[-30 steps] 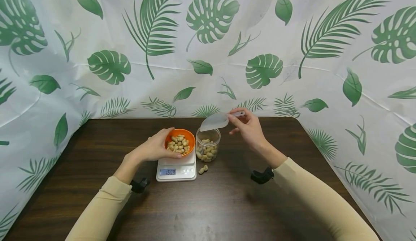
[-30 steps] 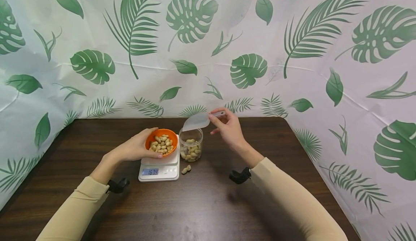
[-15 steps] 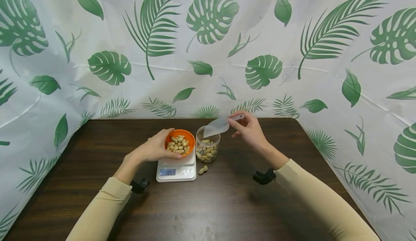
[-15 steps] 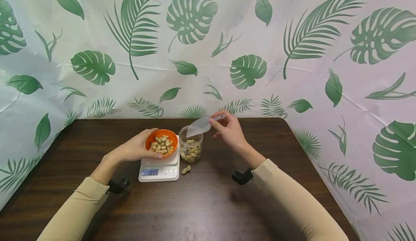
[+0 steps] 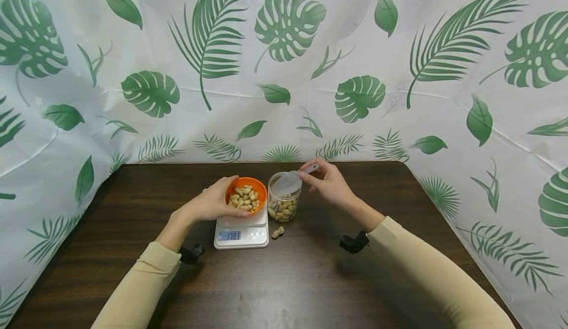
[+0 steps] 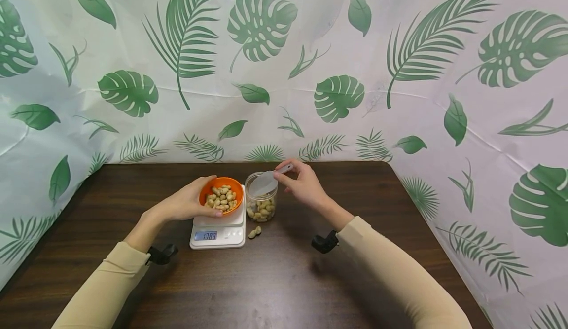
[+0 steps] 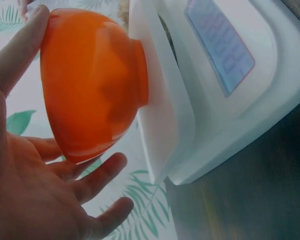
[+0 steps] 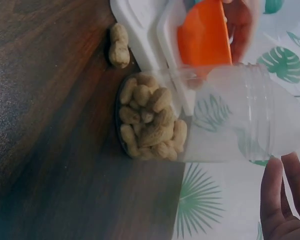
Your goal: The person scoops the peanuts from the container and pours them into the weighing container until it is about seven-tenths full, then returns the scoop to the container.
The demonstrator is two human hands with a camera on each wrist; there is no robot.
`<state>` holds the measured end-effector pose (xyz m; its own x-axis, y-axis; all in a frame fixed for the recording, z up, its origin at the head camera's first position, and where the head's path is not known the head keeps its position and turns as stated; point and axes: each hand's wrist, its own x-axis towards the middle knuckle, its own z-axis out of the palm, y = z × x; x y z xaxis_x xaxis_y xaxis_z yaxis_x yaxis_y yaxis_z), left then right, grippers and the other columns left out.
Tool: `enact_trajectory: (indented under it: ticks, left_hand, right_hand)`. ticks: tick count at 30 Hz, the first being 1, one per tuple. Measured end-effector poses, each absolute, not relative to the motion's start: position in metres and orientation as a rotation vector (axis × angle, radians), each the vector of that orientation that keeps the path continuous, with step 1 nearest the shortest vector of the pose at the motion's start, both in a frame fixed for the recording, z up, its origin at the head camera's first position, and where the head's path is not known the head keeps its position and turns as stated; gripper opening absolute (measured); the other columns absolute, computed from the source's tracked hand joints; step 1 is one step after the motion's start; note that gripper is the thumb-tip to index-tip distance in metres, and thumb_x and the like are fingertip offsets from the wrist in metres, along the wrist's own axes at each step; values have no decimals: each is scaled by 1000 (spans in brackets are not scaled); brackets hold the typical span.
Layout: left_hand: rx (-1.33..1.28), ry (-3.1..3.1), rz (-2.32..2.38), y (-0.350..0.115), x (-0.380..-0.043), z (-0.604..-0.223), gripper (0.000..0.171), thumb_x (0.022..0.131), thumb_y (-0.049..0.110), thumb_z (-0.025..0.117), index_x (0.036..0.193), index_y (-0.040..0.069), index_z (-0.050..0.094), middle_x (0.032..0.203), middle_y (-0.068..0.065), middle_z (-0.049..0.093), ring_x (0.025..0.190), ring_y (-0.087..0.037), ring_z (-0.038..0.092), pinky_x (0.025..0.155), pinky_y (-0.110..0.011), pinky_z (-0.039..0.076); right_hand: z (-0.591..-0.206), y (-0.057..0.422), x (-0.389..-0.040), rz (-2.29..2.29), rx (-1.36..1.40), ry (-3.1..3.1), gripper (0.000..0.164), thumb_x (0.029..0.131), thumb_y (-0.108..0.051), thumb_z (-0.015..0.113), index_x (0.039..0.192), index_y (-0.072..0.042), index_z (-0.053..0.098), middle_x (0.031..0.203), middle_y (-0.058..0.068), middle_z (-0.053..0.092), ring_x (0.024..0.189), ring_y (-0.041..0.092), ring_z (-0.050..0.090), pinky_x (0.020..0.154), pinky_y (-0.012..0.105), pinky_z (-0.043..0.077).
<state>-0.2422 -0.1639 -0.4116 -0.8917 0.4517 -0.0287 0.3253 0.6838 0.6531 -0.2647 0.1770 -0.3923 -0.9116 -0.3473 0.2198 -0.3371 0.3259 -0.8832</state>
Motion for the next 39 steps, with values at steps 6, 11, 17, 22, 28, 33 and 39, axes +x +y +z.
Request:
enact_trajectory:
  ticks: [6,11,17,22,28,33,39]
  left_hand:
    - [640,2710,1001,-164,-242,-412,111,79,52,86,157,-5,30,150,-22,44,134,-37,46,108,-71,28]
    - [646,2713,1002,-163,-242,-411,111,79,52,86,156,-5,30,150,-23,44,133,-38,46,108,-71,28]
    - [652,2713,1007,-162,-243,-411,111,79,51,86,157,-6,30,150,-23,44,133,-38,46,108,-71,29]
    - [645,2710,1002,-162,-242,-411,111,79,52,85,157,-6,30,151,-23,43,134,-39,45,108,-73,27]
    - [638,2711,998,-162,-242,-411,111,80,53,84,157,-6,30,153,-24,42,135,-40,44,108,-74,25]
    - [634,2712,992,-163,-241,-410,111,80,53,84,157,-5,30,152,-22,43,135,-39,45,108,-74,25]
    - [614,2729,972,-165,-239,-410,105,86,54,79,159,-2,29,153,-21,42,134,-38,45,108,-75,22]
  right_hand:
    - [-400,169,-267,-1552,-755,2676,17,101,-22,69,114,-10,70,113,5,69,89,31,65,70,39,52]
    - [-400,162,-264,-1443,-754,2726,17,103,-24,67,115,-14,70,102,4,67,69,26,56,59,34,45]
    - [-403,155,-262,-1429,-816,2754,18,101,-18,69,116,-8,69,114,7,65,78,24,58,66,34,48]
    - [-406,155,-264,-1399,-851,2785,14,100,-18,71,110,-9,71,133,9,60,88,24,59,75,36,50]
    - [-411,162,-265,-1441,-828,2745,24,99,-20,72,120,-9,69,128,7,63,100,24,63,84,42,53]
    - [-408,169,-264,-1505,-808,2706,32,104,-25,65,131,-9,63,126,13,64,111,24,62,93,46,51]
    - [-402,183,-265,-1627,-743,2686,38,113,-31,44,136,-3,57,134,16,61,124,31,57,100,54,46]
